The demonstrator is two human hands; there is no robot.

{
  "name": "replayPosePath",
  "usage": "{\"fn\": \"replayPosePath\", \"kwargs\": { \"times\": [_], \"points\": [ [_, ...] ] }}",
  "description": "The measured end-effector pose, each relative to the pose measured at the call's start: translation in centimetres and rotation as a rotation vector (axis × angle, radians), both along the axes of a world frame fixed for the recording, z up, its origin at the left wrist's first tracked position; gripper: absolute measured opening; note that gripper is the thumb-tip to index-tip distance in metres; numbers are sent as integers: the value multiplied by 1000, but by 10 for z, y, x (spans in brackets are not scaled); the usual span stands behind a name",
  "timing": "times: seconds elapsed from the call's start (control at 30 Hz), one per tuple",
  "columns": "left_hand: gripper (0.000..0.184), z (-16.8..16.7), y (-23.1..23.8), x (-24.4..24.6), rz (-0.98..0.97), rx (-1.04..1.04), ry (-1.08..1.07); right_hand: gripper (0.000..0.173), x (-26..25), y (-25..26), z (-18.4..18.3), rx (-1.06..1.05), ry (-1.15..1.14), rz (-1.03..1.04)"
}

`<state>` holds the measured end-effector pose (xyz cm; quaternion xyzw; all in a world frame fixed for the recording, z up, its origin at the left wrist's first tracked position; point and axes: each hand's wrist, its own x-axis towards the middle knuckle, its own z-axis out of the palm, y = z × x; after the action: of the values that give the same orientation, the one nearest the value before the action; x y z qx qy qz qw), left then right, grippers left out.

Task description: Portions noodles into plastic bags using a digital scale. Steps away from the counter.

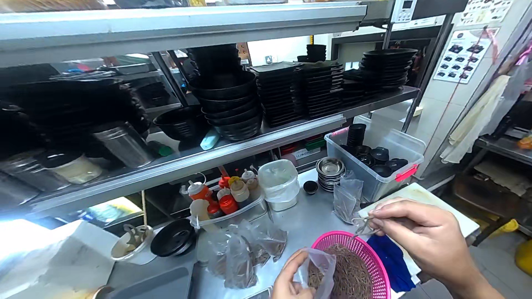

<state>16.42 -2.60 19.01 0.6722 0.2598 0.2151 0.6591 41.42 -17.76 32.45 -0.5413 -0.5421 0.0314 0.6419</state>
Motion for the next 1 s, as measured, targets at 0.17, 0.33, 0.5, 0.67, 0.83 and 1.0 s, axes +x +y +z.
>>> {"fn": "replayPosePath", "kwargs": {
  "times": [0.17, 0.33, 0.5, 0.67, 0.83, 1.0],
  "points": [
    [65, 14, 11, -72, 119, -8, -87, 12, -3, 12, -140, -284, -227, -229],
    [66, 10, 16, -128, 318, -2, -39, 31, -24, 8, -256, -1290, -279, 62],
    [69, -10, 18, -165, 531, -24, -44, 36, -31, 14, -277, -1346, -332, 11],
    [72, -24, 14, -179, 605, -48, -159, 40, -39, 25, -277, -1322, -324, 67],
    [66, -81, 18, -183, 574, -44, -79, 38, -47, 35, -277, -1349, -328, 69],
    [39, -116, 25, -193, 547, 131, 420, 41, -49, 41, -274, -1394, -352, 26]
  ]
}}
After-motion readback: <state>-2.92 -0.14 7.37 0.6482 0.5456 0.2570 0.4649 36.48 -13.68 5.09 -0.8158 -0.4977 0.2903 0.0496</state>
